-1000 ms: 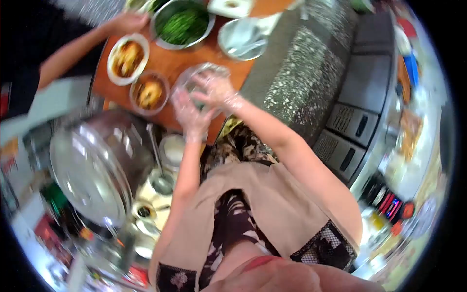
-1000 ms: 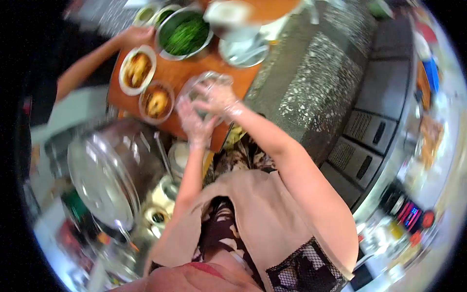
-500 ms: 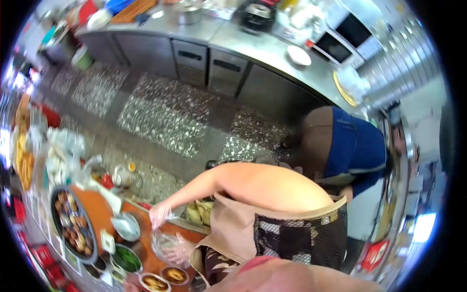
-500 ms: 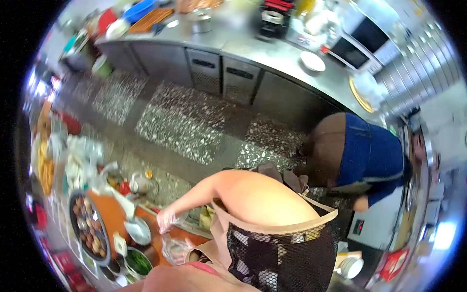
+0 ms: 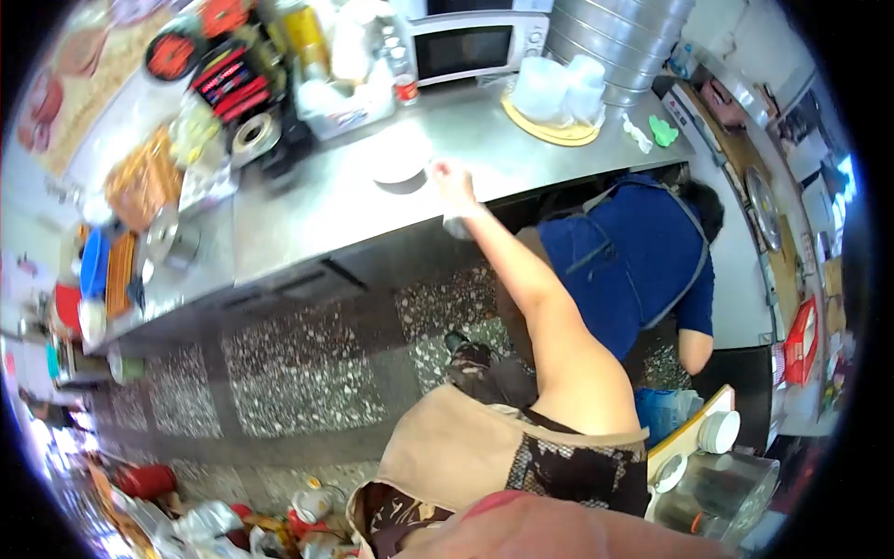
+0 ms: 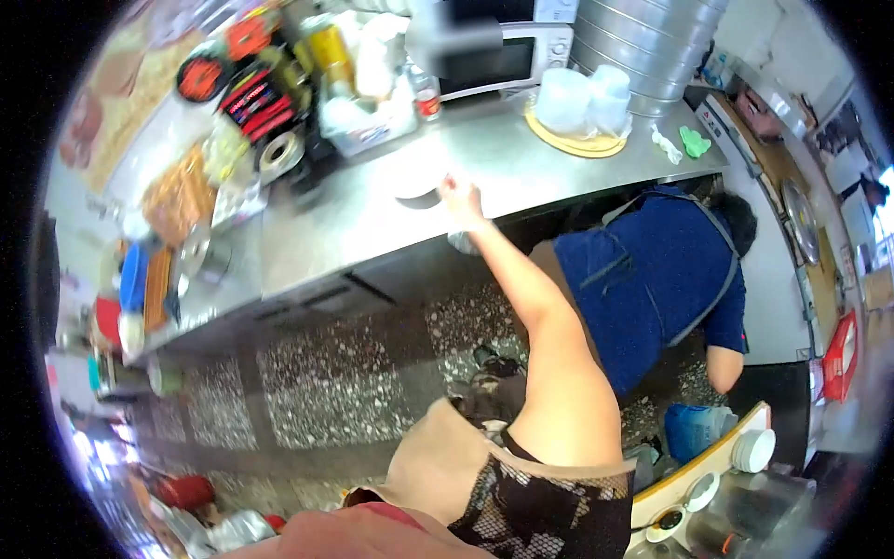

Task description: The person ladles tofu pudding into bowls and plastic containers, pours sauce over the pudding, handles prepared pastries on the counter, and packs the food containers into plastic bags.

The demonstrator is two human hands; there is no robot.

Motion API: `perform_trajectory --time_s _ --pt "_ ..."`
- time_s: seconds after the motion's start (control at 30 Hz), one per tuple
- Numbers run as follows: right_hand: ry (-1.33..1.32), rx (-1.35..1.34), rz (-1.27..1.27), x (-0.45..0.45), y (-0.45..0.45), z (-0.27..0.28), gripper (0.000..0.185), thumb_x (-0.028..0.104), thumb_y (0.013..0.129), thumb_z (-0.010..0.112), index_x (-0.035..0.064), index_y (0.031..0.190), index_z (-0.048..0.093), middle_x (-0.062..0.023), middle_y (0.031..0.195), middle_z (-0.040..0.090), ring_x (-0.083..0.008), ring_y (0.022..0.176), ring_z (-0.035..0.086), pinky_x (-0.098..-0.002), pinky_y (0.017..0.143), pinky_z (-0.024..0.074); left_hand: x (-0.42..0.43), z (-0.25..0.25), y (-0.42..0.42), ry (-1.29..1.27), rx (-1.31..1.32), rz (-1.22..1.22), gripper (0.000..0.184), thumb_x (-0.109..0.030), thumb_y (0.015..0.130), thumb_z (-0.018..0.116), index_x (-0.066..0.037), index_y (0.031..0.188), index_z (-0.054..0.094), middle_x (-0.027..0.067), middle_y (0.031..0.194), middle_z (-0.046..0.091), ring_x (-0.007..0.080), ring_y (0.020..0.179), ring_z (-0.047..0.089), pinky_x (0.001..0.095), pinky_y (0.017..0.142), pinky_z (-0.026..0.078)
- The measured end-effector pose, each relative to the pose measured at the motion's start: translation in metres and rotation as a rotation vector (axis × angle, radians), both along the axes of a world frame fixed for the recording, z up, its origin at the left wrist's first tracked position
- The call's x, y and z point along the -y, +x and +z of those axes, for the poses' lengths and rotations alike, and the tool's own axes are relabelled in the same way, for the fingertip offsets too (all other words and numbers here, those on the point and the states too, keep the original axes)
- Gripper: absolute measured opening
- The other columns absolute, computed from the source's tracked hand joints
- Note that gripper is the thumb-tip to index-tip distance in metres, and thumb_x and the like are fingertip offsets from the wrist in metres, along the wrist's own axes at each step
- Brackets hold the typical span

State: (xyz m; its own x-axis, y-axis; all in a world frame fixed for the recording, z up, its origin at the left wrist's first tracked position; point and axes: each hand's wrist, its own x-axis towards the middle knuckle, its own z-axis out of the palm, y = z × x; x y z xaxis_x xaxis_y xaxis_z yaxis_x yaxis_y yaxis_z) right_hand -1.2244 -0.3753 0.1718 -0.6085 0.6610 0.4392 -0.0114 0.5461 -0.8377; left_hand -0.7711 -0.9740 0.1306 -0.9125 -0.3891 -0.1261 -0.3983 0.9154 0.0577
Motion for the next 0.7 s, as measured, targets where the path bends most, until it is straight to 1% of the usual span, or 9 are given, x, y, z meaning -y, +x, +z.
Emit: perform_trajectory --time_s 0.07,0.23,0.33,0.4,0.47,0.5,0.57,0.63,0.7 --pt "0.072 -0.035 -0.190 -0.085 -0.014 0.036 0.024 0.027 0.085 0.057 0.0045 0.081 0.063 -0.0188 0.072 0.061 -0.0374 0.071 0.061 -0.0442 0.065 0.0479 -0.027 0.008 -0.067 -0.044 0.009 -0.064 0.048 -0.019 0.079 0.062 -0.007 0.124 0.049 0.0194 0.125 0.046 0.0364 0.113 0.044 0.0461 0.094 0.038" --pt "0.426 0.128 -0.603 -0.253 -0.029 0.026 0.017 0.022 0.083 0.056 0.0090 0.083 0.066 -0.0144 0.084 0.064 -0.0331 0.084 0.060 -0.0438 0.075 0.0471 -0.069 0.039 -0.231 -0.107 -0.060 -0.265 0.053 -0.017 0.076 0.065 -0.006 0.124 0.047 0.0210 0.129 0.042 0.0388 0.119 0.039 0.0489 0.099 0.034" --pt "0.580 0.127 -0.632 -0.318 -0.035 0.034 0.014 0.022 0.080 0.059 0.0119 0.084 0.067 -0.0128 0.087 0.065 -0.0294 0.086 0.061 -0.0424 0.077 0.0472 -0.099 0.053 -0.301 -0.097 -0.117 -0.302 0.058 -0.017 0.074 0.066 -0.004 0.126 0.045 0.0236 0.134 0.038 0.0415 0.122 0.035 0.0519 0.101 0.031" --pt "0.786 0.358 -0.675 -0.345 -0.039 0.039 0.016 0.021 0.074 0.062 0.0127 0.086 0.068 -0.0118 0.085 0.065 -0.0271 0.085 0.061 -0.0418 0.078 0.0473 -0.091 0.028 -0.327 0.163 -0.272 -0.348 0.059 -0.019 0.074 0.067 -0.003 0.126 0.045 0.0249 0.134 0.036 0.0421 0.124 0.033 0.0524 0.101 0.030" --pt "0.824 0.452 -0.728 -0.368 -0.046 0.028 0.017 0.020 0.072 0.063 0.0126 0.087 0.068 -0.0117 0.084 0.064 -0.0263 0.084 0.062 -0.0419 0.077 0.0479 -0.108 0.022 -0.354 -0.137 -0.033 -0.459 0.062 -0.021 0.072 0.068 -0.004 0.127 0.044 0.0258 0.134 0.034 0.0433 0.123 0.032 0.0528 0.101 0.030" --pt "0.858 0.547 -0.764 -0.378 -0.050 0.025 0.020 0.019 0.070 0.064 0.0125 0.088 0.069 -0.0116 0.083 0.064 -0.0254 0.083 0.062 -0.0419 0.075 0.0485 -0.088 -0.012 -0.367 0.098 -0.120 -0.471 0.064 -0.021 0.071 0.068 -0.005 0.128 0.043 0.0262 0.136 0.032 0.0449 0.123 0.031 0.0536 0.101 0.030" --pt "0.815 0.660 -0.686 -0.389 -0.055 0.030 0.021 0.019 0.069 0.065 0.0132 0.088 0.069 -0.0114 0.084 0.065 -0.0252 0.085 0.063 -0.0418 0.075 0.0492 -0.103 -0.022 -0.404 0.302 -0.081 -0.414 0.066 -0.021 0.071 0.068 -0.005 0.129 0.042 0.0264 0.136 0.031 0.0453 0.123 0.031 0.0534 0.101 0.030" --pt "0.769 0.782 -0.603 -0.396 -0.058 0.044 0.022 0.019 0.068 0.066 0.0140 0.089 0.070 -0.0111 0.085 0.066 -0.0249 0.087 0.063 -0.0418 0.075 0.0498 -0.139 0.015 -0.440 0.028 0.215 -0.632 0.068 -0.018 0.070 0.069 -0.004 0.130 0.040 0.0270 0.138 0.029 0.0461 0.122 0.032 0.0516 0.101 0.031" --pt "0.613 0.936 -0.442 -0.400 -0.054 0.054 0.017 0.020 0.069 0.067 0.0157 0.085 0.071 -0.0099 0.086 0.068 -0.0266 0.088 0.064 -0.0409 0.075 0.0509 -0.145 0.006 -0.482 0.140 0.207 -0.690 0.068 -0.017 0.070 0.068 -0.004 0.130 0.040 0.0273 0.139 0.027 0.0456 0.123 0.031 0.0504 0.101 0.031"
